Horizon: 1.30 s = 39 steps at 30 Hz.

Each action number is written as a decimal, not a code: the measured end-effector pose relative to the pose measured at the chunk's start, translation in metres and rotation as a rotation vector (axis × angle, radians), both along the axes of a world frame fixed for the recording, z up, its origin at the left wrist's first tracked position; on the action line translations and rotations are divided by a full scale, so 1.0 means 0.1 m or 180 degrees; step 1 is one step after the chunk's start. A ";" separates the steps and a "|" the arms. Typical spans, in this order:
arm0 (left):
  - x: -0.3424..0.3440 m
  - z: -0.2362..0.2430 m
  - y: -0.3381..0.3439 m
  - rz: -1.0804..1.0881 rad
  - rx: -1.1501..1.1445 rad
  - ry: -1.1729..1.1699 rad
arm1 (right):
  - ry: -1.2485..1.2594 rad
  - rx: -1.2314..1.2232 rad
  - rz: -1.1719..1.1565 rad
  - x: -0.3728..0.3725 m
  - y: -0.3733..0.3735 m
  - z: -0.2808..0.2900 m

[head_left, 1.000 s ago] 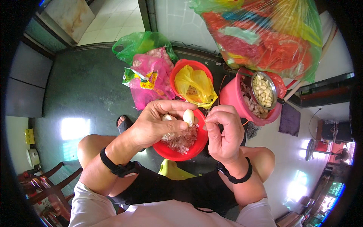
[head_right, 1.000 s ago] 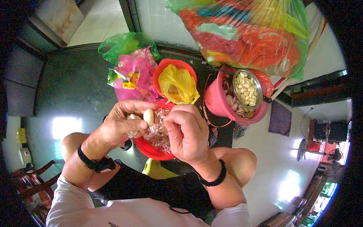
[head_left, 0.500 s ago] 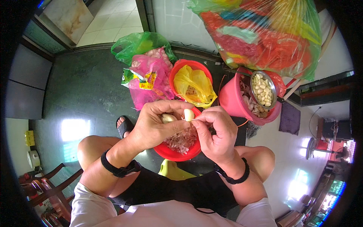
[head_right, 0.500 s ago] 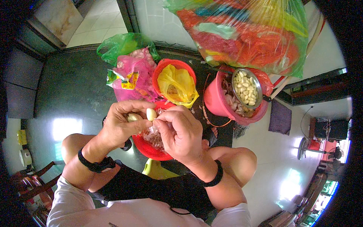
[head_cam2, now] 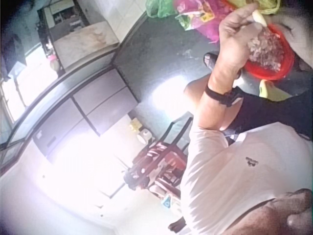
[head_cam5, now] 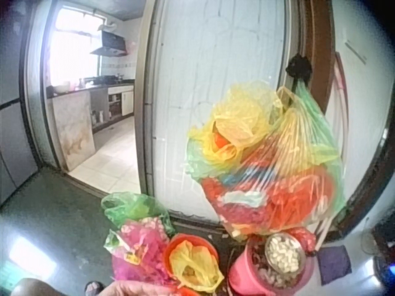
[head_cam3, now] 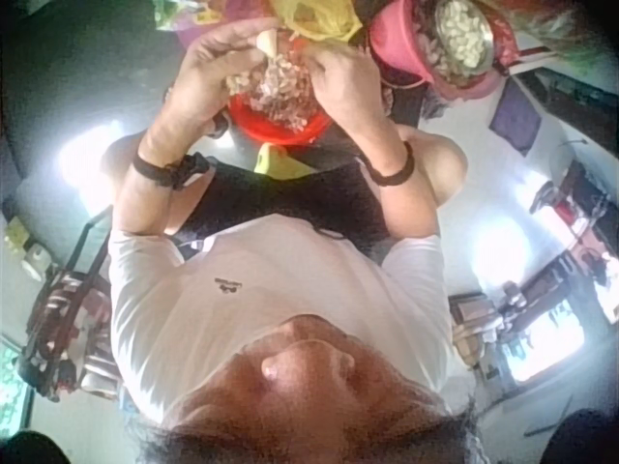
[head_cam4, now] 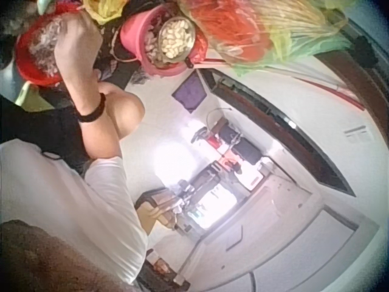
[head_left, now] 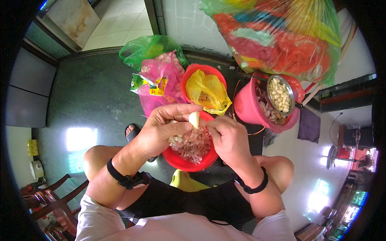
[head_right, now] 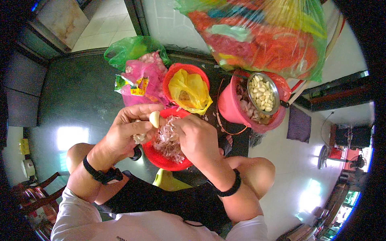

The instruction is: The person peels garlic bulbs by hand over a red bowl, placing the peeled cloves into a pink bucket containing more garlic.

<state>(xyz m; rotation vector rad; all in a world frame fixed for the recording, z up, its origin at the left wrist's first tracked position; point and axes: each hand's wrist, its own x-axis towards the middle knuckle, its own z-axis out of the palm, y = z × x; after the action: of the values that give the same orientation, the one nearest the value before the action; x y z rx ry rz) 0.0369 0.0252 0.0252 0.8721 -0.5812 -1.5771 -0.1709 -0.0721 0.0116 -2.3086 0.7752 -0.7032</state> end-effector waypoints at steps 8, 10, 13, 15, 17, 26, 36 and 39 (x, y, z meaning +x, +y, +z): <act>0.04 -0.14 -0.01 0.0087 -0.0084 -0.0030 | 0.1126 0.0093 0.0128 0.06 0.03 -0.11; 0.00 -0.09 -0.02 0.0232 -0.0069 -0.0205 | 0.0667 0.0202 0.0019 0.06 0.03 -0.14; -0.01 -0.05 -0.01 0.0226 0.0003 -0.0405 | -0.0296 0.0368 -0.0125 0.05 0.04 -0.06; -0.04 0.01 -0.01 0.0267 0.0035 -0.0502 | -0.0804 0.0428 -0.0180 0.04 0.06 0.04; -0.06 0.00 -0.01 0.0297 0.0069 -0.0606 | -0.1085 0.0047 -0.0006 0.02 0.06 0.10; -0.15 -0.11 -0.07 0.0413 -0.0233 -0.1310 | -0.1029 -0.0067 -0.0213 0.12 0.10 0.12; -0.14 0.01 -0.05 0.0232 0.0190 -0.0785 | -0.0676 0.0518 -0.0568 0.12 -0.07 0.07; -0.10 -0.02 -0.06 0.0183 0.0148 -0.0573 | -0.0064 0.0477 -0.0381 0.06 -0.09 0.04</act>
<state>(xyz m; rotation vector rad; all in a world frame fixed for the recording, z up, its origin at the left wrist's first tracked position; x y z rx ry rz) 0.0264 0.0195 0.0231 1.0644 -0.6433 -1.4746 -0.1649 -0.0811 0.0156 -2.1317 0.9306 -0.6950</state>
